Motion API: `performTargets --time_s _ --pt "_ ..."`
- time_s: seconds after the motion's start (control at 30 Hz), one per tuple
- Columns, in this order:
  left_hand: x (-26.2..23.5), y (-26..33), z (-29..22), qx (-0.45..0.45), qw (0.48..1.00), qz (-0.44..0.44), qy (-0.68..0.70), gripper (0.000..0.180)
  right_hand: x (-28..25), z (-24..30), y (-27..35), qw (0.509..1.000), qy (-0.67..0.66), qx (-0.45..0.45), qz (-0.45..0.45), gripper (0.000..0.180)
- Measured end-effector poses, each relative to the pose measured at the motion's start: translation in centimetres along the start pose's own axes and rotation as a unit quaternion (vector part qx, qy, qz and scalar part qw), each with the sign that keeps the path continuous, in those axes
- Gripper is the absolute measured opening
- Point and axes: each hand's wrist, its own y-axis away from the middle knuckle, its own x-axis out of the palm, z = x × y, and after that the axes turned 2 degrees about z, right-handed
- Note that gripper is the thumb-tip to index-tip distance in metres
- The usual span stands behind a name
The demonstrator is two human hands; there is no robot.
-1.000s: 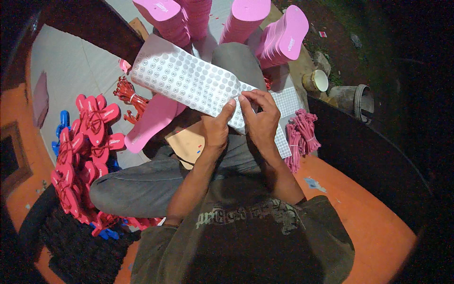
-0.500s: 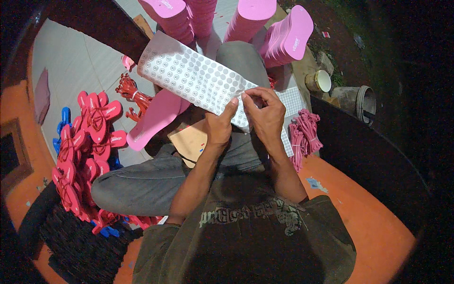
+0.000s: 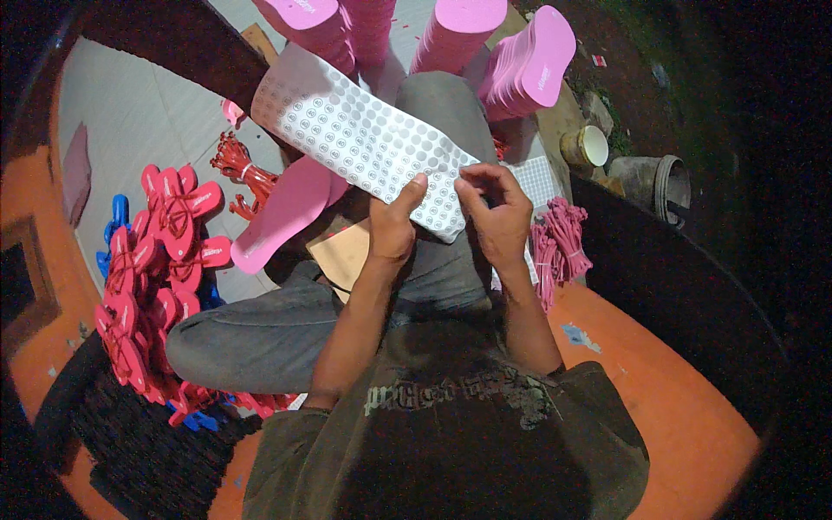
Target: The person peels small circular labels from a sheet and applies them to pink sandal components.
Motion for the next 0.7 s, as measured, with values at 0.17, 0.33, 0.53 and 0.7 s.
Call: performTargets --time_s 0.17,0.33,0.53,0.7 --pt "-0.4 0.2 -0.7 -0.015 0.992 0.069 -0.108 0.038 0.2 -0.3 0.0 0.999 0.037 -0.028 0.001 0.021" --pt "0.0 0.1 -0.5 -0.006 0.992 0.052 -0.114 0.038 0.3 -0.4 -0.1 1.0 -0.023 -0.017 -0.001 0.026" --pt "-0.5 0.1 -0.7 -0.007 0.985 0.062 -0.16 0.04 0.4 0.7 -0.1 1.0 -0.006 -0.004 -0.004 0.03" --pt "-0.5 0.2 -0.3 0.016 0.986 0.058 -0.152 0.048 0.9 1.3 0.4 0.998 0.054 -0.012 -0.031 0.032"
